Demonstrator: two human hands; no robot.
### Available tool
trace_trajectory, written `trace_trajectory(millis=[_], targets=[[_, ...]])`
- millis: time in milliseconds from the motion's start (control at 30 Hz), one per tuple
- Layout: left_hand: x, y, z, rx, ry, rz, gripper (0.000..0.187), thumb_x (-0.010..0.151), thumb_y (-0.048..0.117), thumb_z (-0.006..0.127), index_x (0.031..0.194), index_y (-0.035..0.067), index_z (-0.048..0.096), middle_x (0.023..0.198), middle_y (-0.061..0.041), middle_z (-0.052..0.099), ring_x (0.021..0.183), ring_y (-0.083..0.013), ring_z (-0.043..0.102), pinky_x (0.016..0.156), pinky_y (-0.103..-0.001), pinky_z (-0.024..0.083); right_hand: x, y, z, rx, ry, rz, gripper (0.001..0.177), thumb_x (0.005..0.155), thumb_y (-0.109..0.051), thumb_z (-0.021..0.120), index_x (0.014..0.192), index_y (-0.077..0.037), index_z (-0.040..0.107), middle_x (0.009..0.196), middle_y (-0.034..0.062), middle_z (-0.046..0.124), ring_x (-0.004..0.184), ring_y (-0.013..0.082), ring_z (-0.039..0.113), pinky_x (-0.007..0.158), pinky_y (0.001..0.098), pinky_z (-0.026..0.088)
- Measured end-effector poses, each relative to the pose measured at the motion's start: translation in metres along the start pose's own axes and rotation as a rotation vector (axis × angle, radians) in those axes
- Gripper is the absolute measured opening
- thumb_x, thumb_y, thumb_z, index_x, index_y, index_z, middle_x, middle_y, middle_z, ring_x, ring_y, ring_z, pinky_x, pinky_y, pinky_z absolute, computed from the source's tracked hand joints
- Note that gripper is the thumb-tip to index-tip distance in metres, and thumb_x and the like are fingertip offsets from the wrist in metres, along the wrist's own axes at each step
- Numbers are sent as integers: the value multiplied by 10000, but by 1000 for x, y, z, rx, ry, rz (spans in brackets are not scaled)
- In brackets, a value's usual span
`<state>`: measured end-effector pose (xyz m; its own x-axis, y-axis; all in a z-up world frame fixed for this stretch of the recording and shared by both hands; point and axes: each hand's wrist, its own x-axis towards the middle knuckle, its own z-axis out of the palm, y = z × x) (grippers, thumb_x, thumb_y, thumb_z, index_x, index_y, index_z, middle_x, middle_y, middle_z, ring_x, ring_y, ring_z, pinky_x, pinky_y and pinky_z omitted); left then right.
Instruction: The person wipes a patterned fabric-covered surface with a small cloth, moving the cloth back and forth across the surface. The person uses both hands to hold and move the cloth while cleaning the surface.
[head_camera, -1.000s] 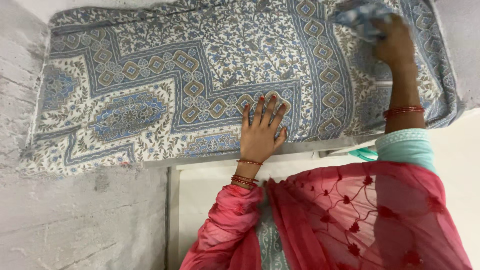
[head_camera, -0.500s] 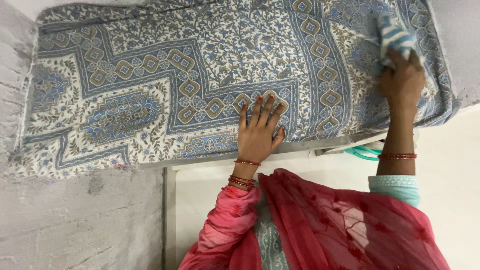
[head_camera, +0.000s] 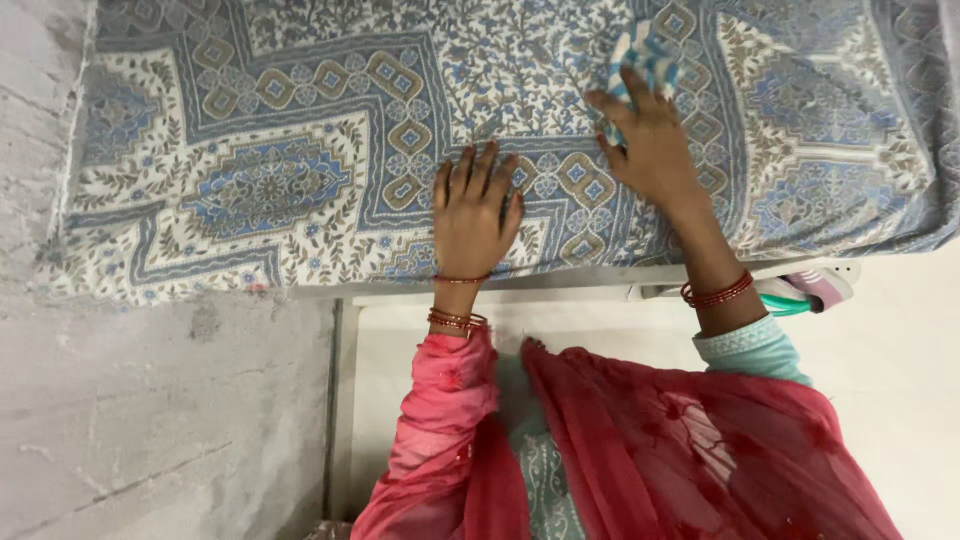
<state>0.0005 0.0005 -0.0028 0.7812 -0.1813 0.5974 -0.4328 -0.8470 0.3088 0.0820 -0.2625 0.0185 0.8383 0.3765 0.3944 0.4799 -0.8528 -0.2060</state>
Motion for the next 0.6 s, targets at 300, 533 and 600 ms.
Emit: trace_trajectory(millis=[300, 533, 600], targets=[[-4, 3, 1, 0, 10, -12, 389, 1013, 285, 583, 1357, 118, 653, 1491, -137, 565, 1405, -368, 491, 1208, -569, 324, 31, 26, 22, 193, 196, -36, 495, 1117, -109, 717, 1557, -228, 524, 1683, 234, 382, 1567, 464, 414, 1302, 587, 404], [-4, 4, 5, 17, 22, -24, 391, 1003, 287, 579, 1340, 106, 658, 1464, -135, 580, 1384, -356, 504, 1206, -571, 335, 86, 5, 66, 116, 138, 179, 534, 1008, -35, 676, 1500, -216, 571, 1683, 280, 220, 1542, 483, 253, 1214, 559, 339], [-5, 2, 8, 55, 5, -17, 376, 1014, 294, 582, 1321, 93, 662, 1461, -144, 582, 1384, -353, 507, 1206, -570, 339, 85, -38, 81, 361, -106, 25, 495, 1017, -6, 641, 1464, -207, 578, 1705, 183, 230, 1559, 415, 252, 1227, 502, 345]])
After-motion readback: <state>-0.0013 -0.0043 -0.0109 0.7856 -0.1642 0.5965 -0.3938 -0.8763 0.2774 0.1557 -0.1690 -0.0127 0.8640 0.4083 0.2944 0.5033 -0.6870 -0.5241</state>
